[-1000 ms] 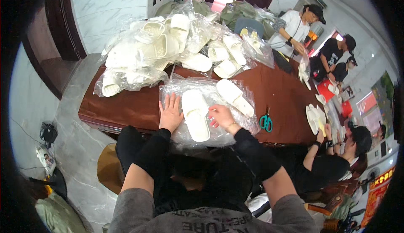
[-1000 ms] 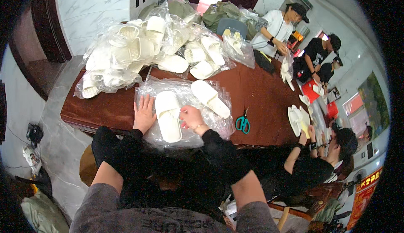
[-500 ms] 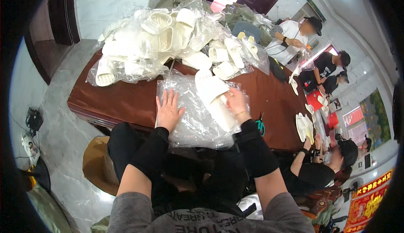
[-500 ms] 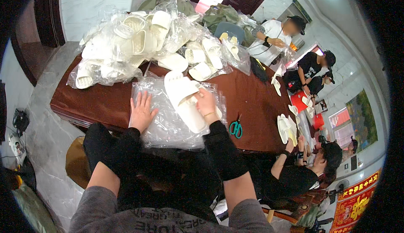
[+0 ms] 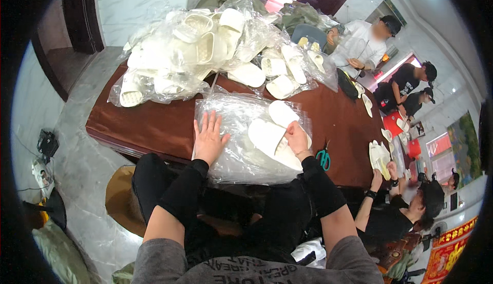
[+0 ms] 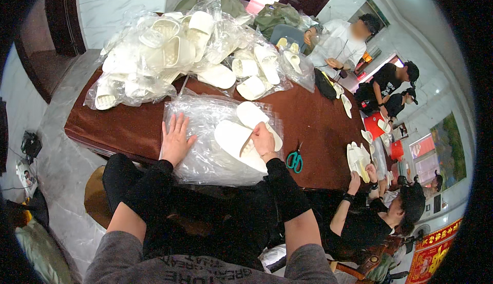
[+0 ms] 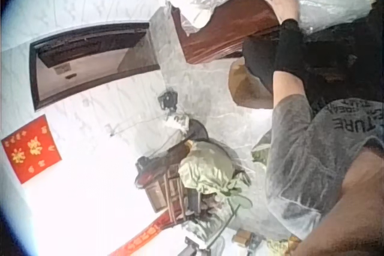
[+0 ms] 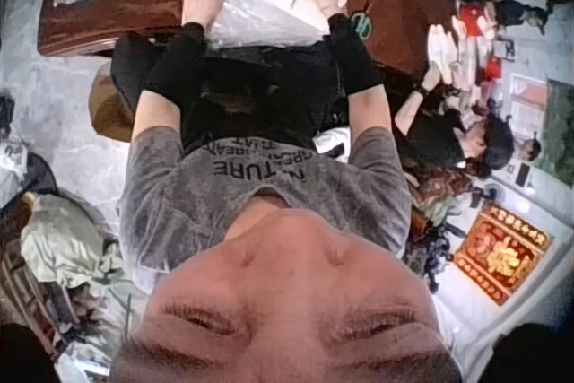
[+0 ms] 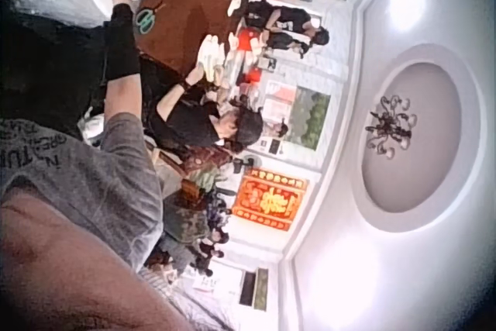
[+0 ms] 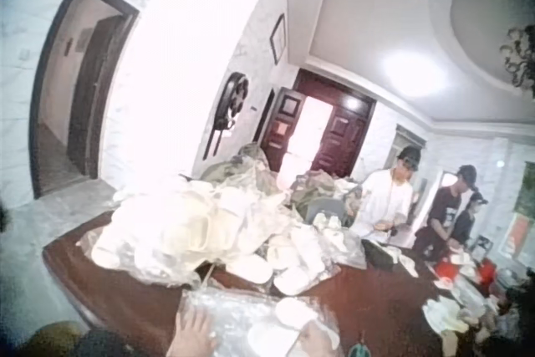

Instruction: Sorting and inserting indoor slippers into clear plastic packaging bags.

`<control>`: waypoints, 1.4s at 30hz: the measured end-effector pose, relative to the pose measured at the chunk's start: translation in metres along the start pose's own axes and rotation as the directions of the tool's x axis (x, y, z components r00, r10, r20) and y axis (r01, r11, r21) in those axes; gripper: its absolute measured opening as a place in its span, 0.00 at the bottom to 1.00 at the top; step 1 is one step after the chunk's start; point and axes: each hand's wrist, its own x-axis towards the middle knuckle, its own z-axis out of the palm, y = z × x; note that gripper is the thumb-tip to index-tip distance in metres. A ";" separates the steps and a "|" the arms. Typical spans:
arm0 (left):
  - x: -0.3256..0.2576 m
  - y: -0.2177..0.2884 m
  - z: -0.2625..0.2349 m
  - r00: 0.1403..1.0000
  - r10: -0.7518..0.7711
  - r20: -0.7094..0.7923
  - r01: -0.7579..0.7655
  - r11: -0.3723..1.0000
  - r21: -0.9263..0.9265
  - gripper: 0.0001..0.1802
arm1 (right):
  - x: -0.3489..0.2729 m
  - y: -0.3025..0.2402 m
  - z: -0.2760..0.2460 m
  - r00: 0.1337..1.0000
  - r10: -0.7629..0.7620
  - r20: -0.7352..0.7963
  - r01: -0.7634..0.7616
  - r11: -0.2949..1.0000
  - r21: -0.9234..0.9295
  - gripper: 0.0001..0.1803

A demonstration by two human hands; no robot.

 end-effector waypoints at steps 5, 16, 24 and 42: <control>0.000 -0.003 -0.001 1.000 -0.004 -0.001 0.004 0.999 -0.032 0.40 | 0.005 0.008 0.022 0.965 0.126 -0.229 -0.140 0.989 -0.045 0.16; 0.006 0.007 0.009 1.000 0.021 -0.008 -0.021 1.000 -0.010 0.39 | 0.009 0.016 0.020 0.981 0.020 -0.194 0.064 0.906 0.418 0.16; -0.001 0.001 0.009 1.000 0.018 -0.012 -0.018 1.000 0.021 0.39 | -0.045 -0.077 -0.010 0.956 -0.179 -0.233 0.264 0.872 0.413 0.19; -0.029 0.018 -0.004 0.944 0.237 0.228 -0.214 0.969 -0.122 0.32 | -0.053 -0.028 0.056 0.991 -0.072 0.116 0.006 0.869 0.496 0.14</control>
